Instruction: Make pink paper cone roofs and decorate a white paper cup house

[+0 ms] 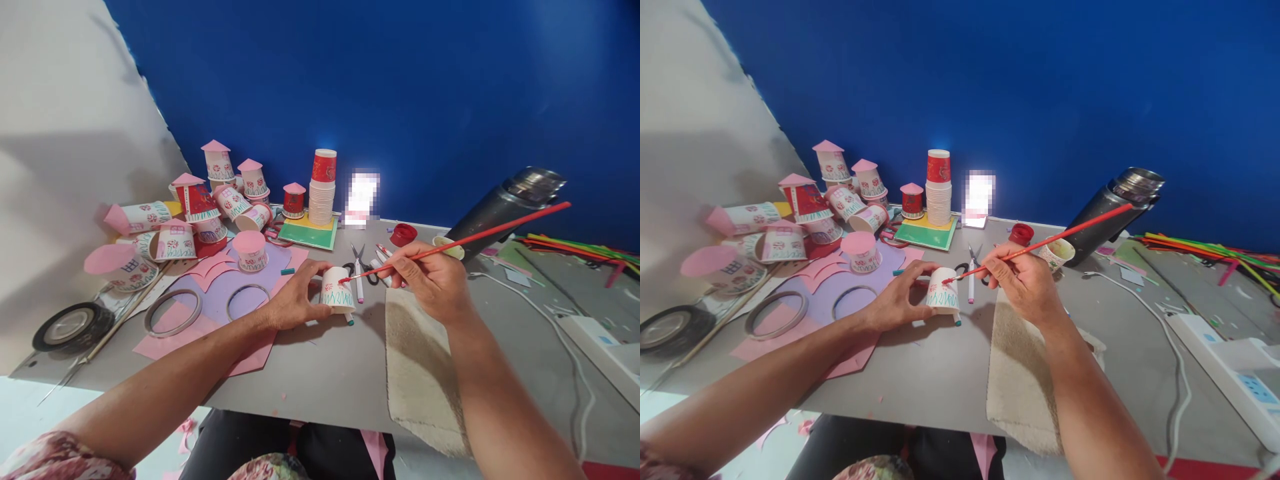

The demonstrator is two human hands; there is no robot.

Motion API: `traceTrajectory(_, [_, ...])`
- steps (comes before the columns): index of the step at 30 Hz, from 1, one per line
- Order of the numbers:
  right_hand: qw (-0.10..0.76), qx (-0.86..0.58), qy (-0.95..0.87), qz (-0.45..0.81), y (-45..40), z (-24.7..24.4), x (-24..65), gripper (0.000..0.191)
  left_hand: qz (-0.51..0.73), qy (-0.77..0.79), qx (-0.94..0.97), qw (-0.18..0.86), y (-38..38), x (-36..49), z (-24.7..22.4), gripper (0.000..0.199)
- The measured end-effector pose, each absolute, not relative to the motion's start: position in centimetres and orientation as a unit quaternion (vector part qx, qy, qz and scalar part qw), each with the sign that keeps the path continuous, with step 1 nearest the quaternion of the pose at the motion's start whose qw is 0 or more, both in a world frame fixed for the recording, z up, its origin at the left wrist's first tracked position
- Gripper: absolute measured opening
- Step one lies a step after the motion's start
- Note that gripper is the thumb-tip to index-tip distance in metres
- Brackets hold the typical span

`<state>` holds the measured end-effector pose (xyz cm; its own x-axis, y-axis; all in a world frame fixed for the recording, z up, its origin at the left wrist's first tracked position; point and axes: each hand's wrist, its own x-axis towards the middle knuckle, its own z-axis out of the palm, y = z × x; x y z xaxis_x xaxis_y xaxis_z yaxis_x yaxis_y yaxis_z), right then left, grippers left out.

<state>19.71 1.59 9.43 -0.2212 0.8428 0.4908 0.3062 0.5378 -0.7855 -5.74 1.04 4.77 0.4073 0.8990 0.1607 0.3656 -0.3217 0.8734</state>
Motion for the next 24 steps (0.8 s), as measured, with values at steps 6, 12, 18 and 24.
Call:
traceTrajectory(6, [0.477, -0.394, -0.735, 0.28, 1.6, 9.35, 19.58, 0.023, 0.339, 0.424, 0.744, 0.389, 1.07, -5.73, 4.8, 0.066])
traceTrajectory(12, [0.493, -0.395, -0.729, 0.264, 1.55, 9.64, 19.78, 0.023, 0.335, 0.432, 0.744, 0.384, 1.09, -5.73, 4.75, 0.066])
traceTrajectory(18, [0.484, -0.399, -0.731, 0.269, 1.6, 9.6, 19.76, 0.022, 0.333, 0.431, 0.743, 0.39, 1.07, -5.78, 4.84, 0.065])
traceTrajectory(24, [0.499, -0.391, -0.729, 0.26, 1.47, 9.83, 19.67, 0.02, 0.344, 0.424, 0.74, 0.393, 1.17, -5.81, 4.62, 0.065])
